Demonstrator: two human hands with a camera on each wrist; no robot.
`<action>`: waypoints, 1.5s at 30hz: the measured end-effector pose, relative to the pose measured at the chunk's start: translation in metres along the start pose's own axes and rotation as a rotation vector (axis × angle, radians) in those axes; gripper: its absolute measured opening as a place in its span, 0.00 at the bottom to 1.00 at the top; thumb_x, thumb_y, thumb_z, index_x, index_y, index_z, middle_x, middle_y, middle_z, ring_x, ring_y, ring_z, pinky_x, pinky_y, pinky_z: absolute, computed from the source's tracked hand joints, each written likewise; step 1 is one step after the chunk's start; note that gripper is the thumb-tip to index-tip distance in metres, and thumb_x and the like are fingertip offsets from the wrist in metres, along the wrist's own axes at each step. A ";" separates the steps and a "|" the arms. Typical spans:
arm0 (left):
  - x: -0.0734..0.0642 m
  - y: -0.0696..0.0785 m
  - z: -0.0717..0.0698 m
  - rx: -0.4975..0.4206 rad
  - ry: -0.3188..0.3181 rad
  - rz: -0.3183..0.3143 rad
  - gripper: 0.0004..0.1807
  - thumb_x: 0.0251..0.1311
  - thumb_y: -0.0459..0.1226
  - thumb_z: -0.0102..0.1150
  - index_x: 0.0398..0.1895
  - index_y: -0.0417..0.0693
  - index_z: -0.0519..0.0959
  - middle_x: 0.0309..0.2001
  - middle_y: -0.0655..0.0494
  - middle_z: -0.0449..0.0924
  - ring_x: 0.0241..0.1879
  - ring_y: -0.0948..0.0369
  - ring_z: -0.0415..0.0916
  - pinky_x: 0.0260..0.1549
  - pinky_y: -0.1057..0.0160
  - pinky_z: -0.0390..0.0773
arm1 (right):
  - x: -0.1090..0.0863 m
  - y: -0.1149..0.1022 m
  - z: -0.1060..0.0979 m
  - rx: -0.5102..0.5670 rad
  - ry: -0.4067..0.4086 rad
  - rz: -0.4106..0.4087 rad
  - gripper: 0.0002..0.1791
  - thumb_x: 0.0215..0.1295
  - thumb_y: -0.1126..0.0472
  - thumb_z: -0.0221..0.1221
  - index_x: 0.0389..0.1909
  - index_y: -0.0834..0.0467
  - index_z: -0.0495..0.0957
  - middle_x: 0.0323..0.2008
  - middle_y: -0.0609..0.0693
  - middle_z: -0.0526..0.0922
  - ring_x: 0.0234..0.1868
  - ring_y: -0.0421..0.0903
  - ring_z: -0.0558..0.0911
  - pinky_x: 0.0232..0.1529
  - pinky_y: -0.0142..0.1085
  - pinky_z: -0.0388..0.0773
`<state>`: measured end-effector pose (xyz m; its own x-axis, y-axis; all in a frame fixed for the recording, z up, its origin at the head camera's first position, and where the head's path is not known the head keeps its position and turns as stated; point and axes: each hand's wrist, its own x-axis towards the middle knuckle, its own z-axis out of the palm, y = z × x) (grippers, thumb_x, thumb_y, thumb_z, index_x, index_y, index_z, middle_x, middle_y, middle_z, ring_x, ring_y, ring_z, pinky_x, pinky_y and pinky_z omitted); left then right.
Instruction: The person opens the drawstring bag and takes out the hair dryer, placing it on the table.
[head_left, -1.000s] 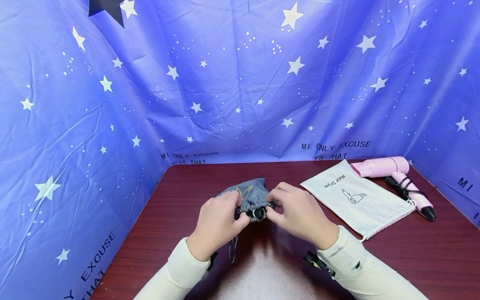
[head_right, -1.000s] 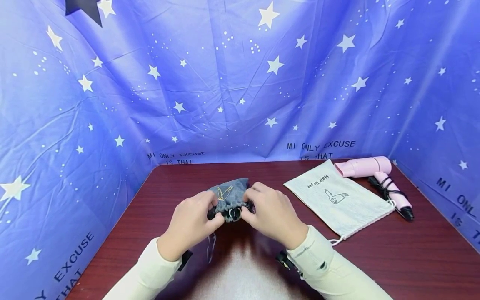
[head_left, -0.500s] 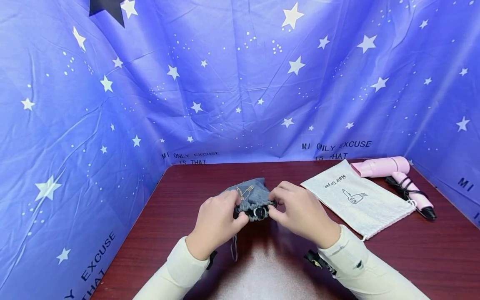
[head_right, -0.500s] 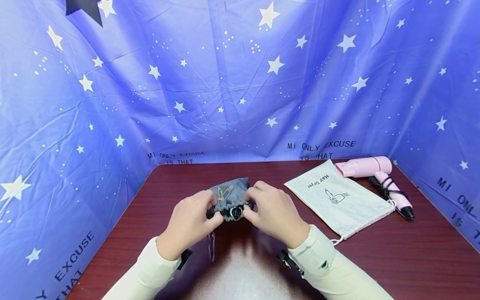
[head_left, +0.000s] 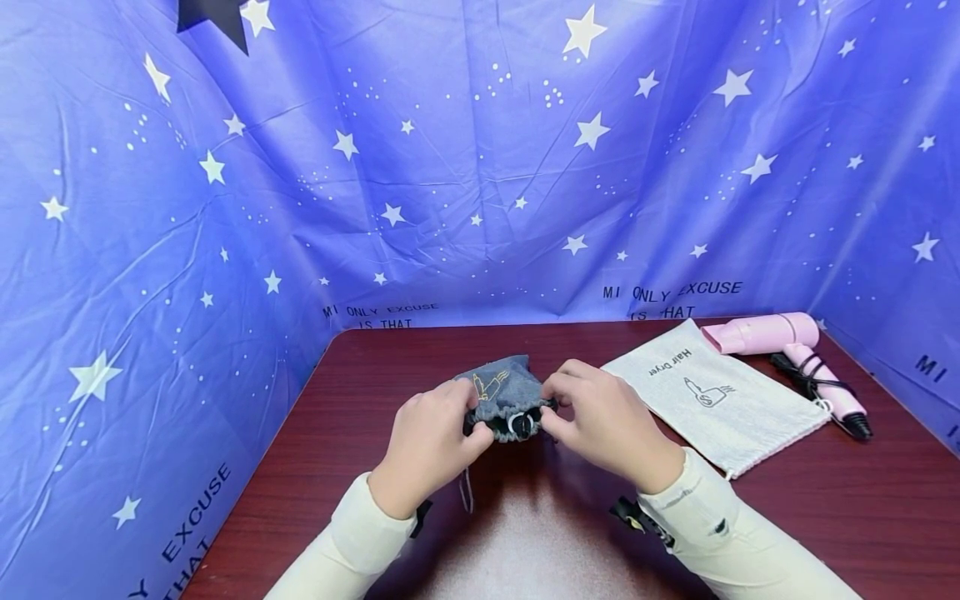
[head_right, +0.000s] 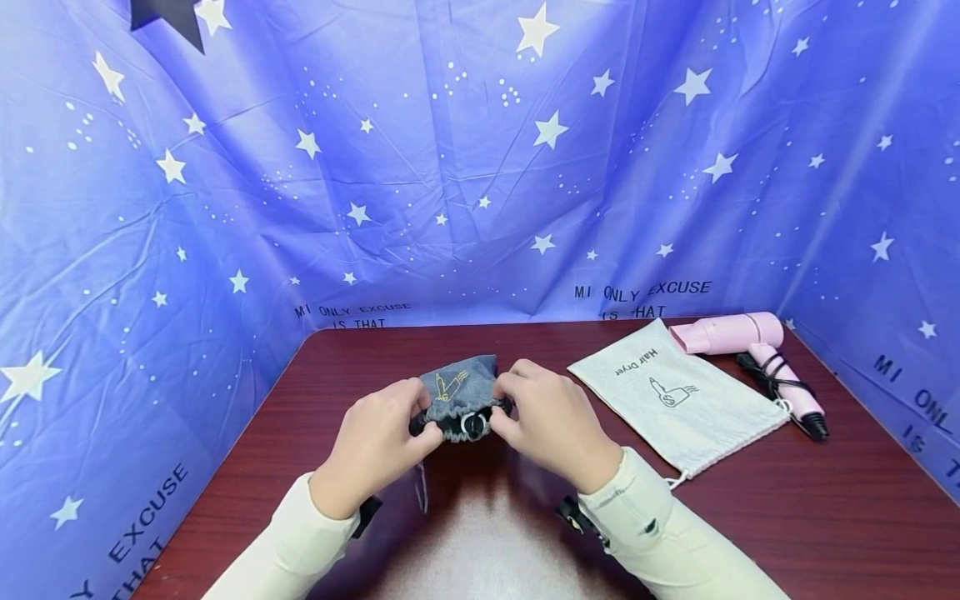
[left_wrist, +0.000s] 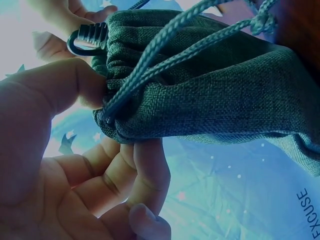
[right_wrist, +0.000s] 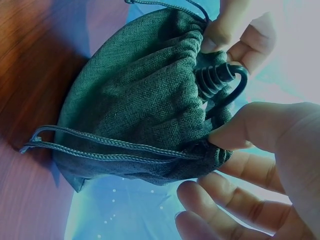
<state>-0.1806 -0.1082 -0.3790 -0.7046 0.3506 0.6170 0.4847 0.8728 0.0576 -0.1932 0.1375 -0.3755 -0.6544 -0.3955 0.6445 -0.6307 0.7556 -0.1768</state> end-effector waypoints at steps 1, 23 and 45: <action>0.000 0.000 0.000 0.000 0.001 -0.001 0.14 0.42 0.43 0.69 0.29 0.56 0.73 0.22 0.67 0.69 0.17 0.64 0.62 0.16 0.65 0.62 | 0.000 0.000 0.000 0.000 0.004 -0.002 0.06 0.50 0.58 0.69 0.31 0.47 0.85 0.31 0.40 0.80 0.27 0.33 0.73 0.27 0.32 0.72; 0.001 -0.004 -0.006 -0.017 0.005 -0.022 0.12 0.42 0.41 0.69 0.29 0.54 0.75 0.23 0.66 0.71 0.17 0.63 0.61 0.16 0.65 0.63 | 0.003 0.005 -0.005 -0.005 0.013 0.001 0.05 0.50 0.58 0.69 0.29 0.47 0.85 0.28 0.40 0.79 0.26 0.33 0.72 0.27 0.32 0.71; 0.002 -0.009 -0.008 -0.021 0.009 -0.029 0.12 0.42 0.40 0.68 0.29 0.55 0.74 0.23 0.67 0.70 0.17 0.64 0.62 0.16 0.65 0.63 | 0.004 0.012 -0.006 -0.036 0.028 0.007 0.04 0.50 0.58 0.67 0.28 0.46 0.84 0.26 0.39 0.77 0.24 0.34 0.71 0.25 0.32 0.68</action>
<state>-0.1819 -0.1184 -0.3720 -0.7135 0.3221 0.6222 0.4754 0.8749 0.0922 -0.2007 0.1480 -0.3706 -0.6461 -0.3757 0.6643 -0.6106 0.7768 -0.1545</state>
